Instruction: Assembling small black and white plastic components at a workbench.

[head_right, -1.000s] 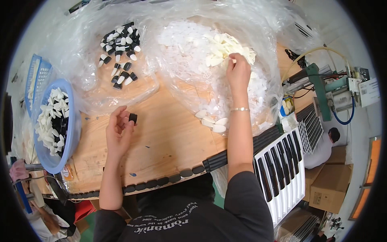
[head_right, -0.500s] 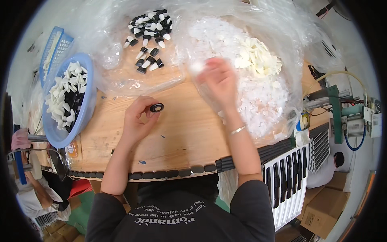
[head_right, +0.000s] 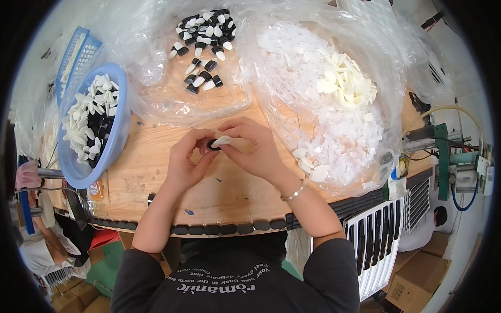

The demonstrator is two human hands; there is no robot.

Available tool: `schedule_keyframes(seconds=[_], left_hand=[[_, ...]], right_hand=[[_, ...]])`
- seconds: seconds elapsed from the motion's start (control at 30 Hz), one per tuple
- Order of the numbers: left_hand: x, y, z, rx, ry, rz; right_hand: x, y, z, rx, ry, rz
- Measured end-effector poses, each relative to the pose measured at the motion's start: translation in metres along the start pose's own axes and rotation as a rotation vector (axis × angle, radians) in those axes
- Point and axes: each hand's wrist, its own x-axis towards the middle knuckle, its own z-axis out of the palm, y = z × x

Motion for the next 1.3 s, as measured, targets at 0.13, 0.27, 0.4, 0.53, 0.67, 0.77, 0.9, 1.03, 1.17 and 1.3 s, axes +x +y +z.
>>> schedule_keyframes(seconds=[0.13,0.27,0.4,0.53,0.67,0.77,0.9,1.03,1.17,1.3], left_hand=[[0.001,0.003,-0.001,0.034,-0.004,0.009],[0.0,0.002,-0.001,0.035,-0.043,-0.021],[0.002,0.0,-0.002,0.062,-0.003,0.067],[0.0,-0.004,-0.001,-0.02,-0.011,0.031],[-0.003,-0.003,-0.003,-0.182,-0.081,-0.115],[-0.002,-0.003,0.0,-0.218,-0.029,-0.069],[-0.003,-0.004,0.001,-0.14,-0.01,-0.018],[-0.006,-0.004,0.001,-0.119,-0.092,-0.106],[-0.003,-0.004,0.007,-0.432,0.077,-0.101],[-0.004,-0.004,0.006,-0.386,0.1,-0.107]], right_hand=[[0.0,-0.005,-0.001,-0.225,-0.056,-0.12],[-0.002,-0.011,0.0,-0.277,-0.116,-0.183],[-0.002,-0.018,0.0,-0.231,-0.094,-0.148],[-0.003,-0.017,-0.003,-0.207,-0.073,-0.014],[-0.004,-0.022,-0.001,-0.142,-0.063,-0.004],[-0.007,-0.018,0.0,-0.149,-0.087,0.008],[-0.007,-0.018,0.001,-0.152,-0.103,0.007],[-0.007,-0.014,0.002,-0.086,-0.083,-0.01],[-0.01,0.0,0.002,0.403,-0.051,0.464],[-0.009,0.005,0.004,0.439,-0.092,0.424]])
